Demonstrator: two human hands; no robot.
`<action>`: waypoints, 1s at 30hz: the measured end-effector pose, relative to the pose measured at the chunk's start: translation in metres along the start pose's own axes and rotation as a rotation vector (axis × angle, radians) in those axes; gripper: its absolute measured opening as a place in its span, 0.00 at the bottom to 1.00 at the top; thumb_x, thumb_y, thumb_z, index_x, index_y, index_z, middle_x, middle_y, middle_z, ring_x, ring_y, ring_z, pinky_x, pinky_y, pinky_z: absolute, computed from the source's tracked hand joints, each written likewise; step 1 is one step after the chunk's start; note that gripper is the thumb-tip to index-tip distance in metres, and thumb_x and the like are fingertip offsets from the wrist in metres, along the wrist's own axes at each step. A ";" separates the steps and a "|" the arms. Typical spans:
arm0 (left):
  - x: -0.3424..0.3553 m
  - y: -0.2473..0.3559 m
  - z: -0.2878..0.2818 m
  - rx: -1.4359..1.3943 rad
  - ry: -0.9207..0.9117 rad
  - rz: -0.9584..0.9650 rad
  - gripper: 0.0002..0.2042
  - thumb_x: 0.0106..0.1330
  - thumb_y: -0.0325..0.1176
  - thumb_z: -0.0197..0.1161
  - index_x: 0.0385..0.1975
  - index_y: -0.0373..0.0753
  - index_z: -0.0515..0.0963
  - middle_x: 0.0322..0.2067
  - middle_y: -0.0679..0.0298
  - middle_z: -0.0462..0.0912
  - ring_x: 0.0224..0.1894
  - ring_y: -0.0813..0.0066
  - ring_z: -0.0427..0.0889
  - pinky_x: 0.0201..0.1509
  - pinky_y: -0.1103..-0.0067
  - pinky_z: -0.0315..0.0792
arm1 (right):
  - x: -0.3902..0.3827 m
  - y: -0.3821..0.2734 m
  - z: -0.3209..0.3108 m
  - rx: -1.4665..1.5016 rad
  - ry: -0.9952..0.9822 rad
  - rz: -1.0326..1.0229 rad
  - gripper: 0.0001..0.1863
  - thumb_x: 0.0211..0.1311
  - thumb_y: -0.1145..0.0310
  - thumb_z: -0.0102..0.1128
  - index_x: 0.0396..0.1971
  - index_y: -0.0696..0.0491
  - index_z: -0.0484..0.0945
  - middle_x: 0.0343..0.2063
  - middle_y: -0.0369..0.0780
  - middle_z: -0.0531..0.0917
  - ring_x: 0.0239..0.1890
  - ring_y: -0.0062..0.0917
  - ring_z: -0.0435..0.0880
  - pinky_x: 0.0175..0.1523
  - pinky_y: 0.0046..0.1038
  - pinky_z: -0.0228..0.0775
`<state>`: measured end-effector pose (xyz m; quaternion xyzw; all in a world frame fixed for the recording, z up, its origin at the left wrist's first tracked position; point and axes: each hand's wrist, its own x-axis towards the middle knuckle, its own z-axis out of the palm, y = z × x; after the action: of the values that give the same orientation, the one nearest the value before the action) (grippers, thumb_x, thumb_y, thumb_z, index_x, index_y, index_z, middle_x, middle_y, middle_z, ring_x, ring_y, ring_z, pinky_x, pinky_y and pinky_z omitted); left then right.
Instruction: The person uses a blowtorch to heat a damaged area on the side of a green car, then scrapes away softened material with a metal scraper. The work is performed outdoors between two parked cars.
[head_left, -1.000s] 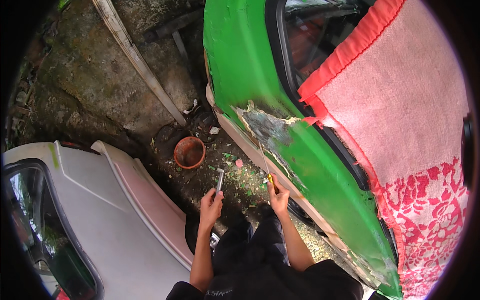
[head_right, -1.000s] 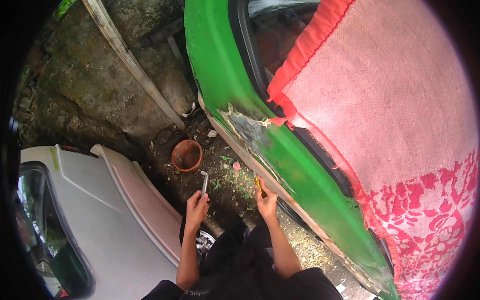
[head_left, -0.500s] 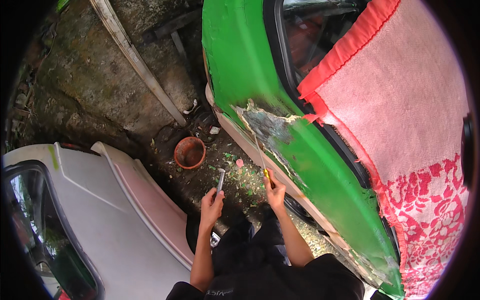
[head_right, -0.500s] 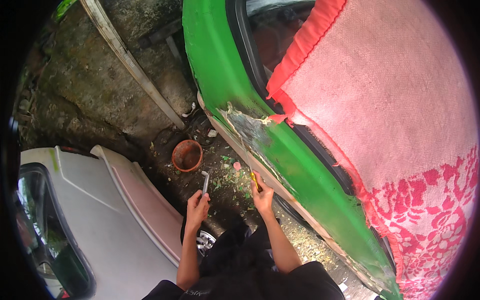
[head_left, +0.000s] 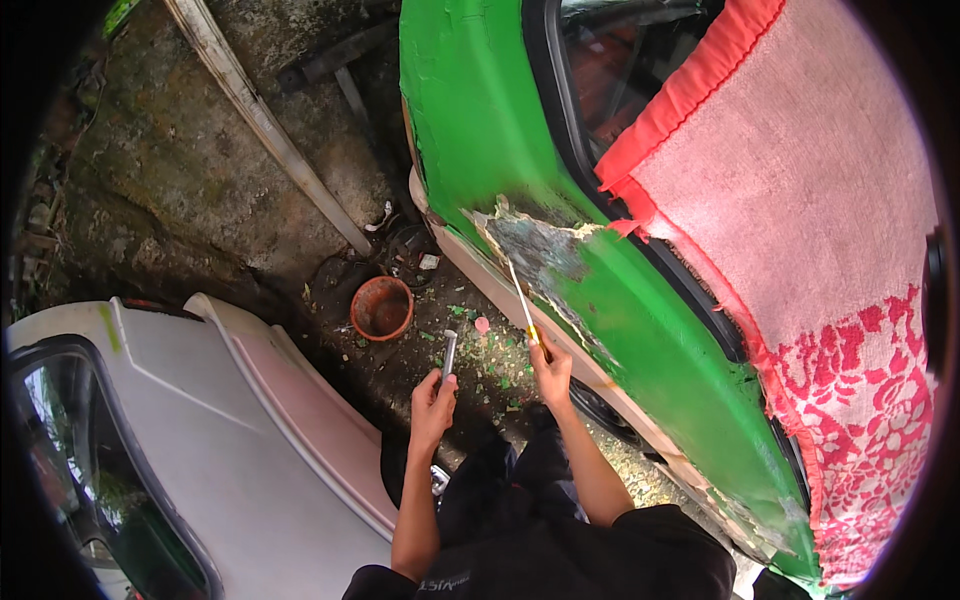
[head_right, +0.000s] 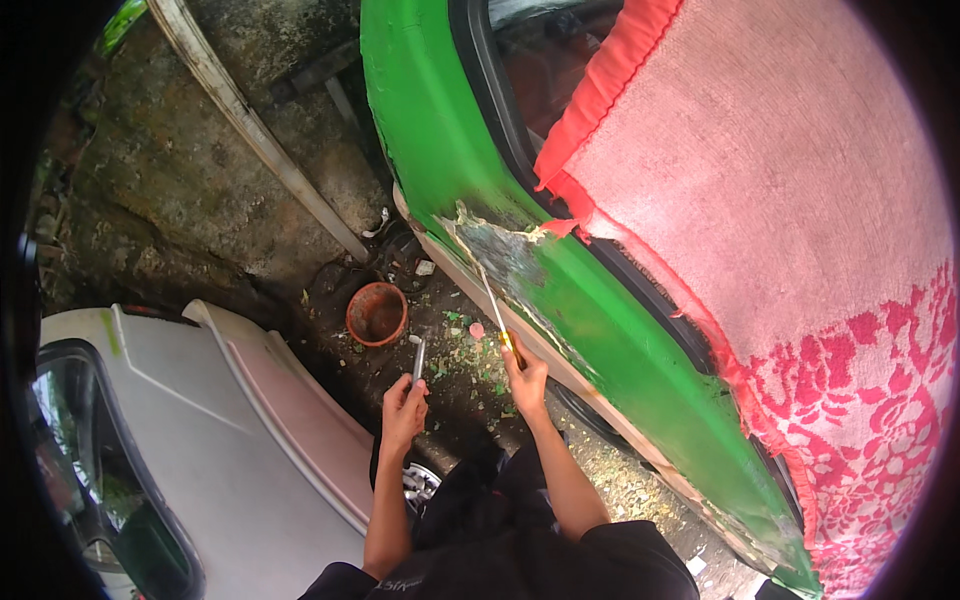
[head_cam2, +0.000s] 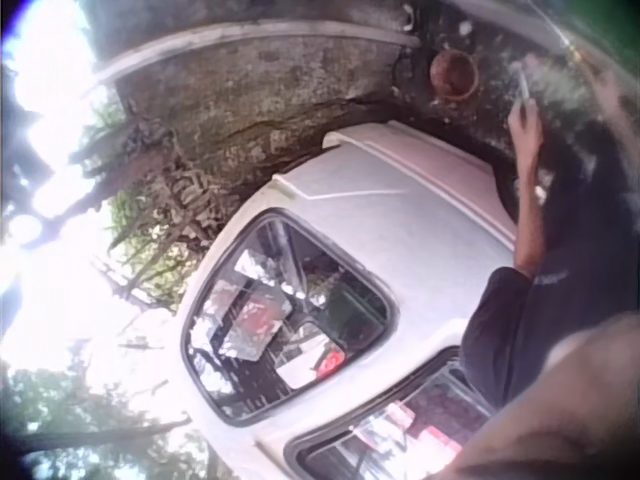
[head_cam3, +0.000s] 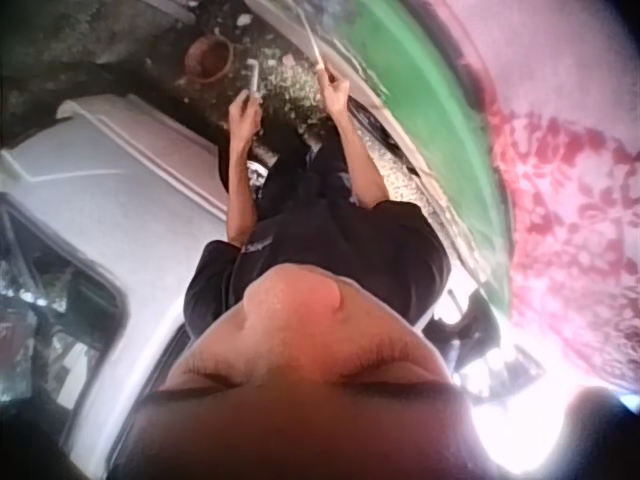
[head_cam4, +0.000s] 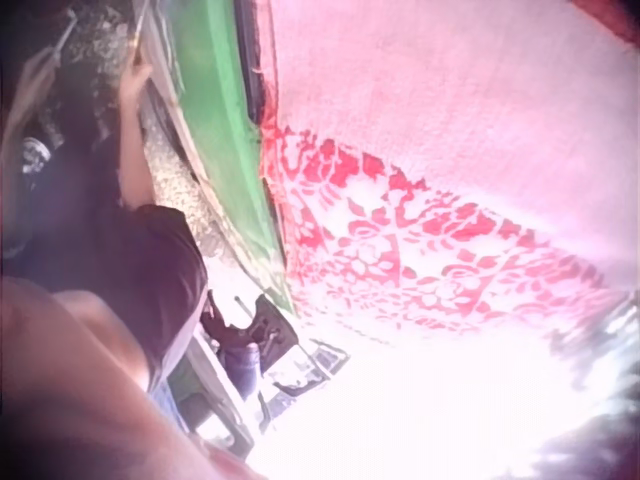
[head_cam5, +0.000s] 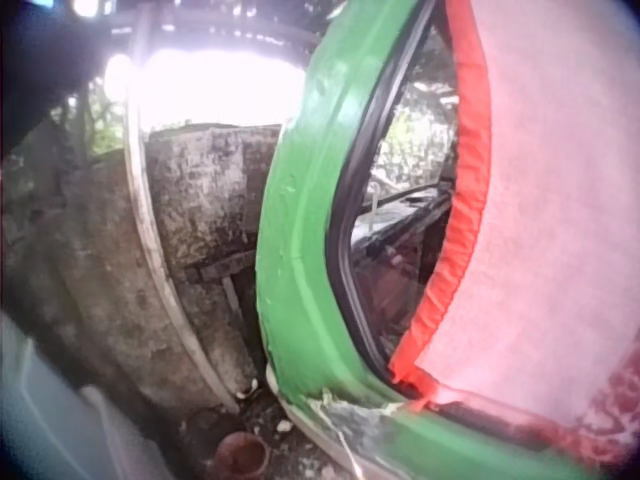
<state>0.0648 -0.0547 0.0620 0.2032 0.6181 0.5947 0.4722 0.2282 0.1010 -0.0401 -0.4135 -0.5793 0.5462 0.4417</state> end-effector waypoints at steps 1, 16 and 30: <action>0.000 -0.002 -0.002 0.010 0.009 -0.004 0.12 0.74 0.39 0.55 0.29 0.39 0.69 0.11 0.76 0.58 0.09 0.91 0.54 0.10 0.86 0.46 | 0.009 -0.015 0.004 0.043 -0.052 0.136 0.19 0.72 0.63 0.55 0.53 0.62 0.77 0.18 0.27 0.71 0.18 0.09 0.64 0.23 0.16 0.55; -0.005 -0.013 -0.015 -0.011 0.044 -0.033 0.12 0.74 0.38 0.55 0.30 0.39 0.69 0.11 0.77 0.58 0.09 0.91 0.53 0.10 0.86 0.45 | -0.026 -0.048 -0.026 0.296 -0.205 0.587 0.17 0.75 0.53 0.46 0.38 0.52 0.73 0.14 0.29 0.64 0.10 0.10 0.55 0.13 0.18 0.43; -0.008 0.000 -0.014 -0.033 0.036 -0.069 0.13 0.73 0.39 0.56 0.27 0.41 0.68 0.12 0.79 0.57 0.11 0.93 0.52 0.12 0.86 0.44 | 0.000 -0.078 0.005 0.174 -0.100 0.589 0.19 0.71 0.52 0.53 0.31 0.54 0.75 0.12 0.28 0.65 0.08 0.11 0.56 0.13 0.19 0.44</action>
<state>0.0572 -0.0691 0.0628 0.1633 0.6232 0.5916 0.4847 0.2241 0.0950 0.0381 -0.4971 -0.4064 0.7179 0.2691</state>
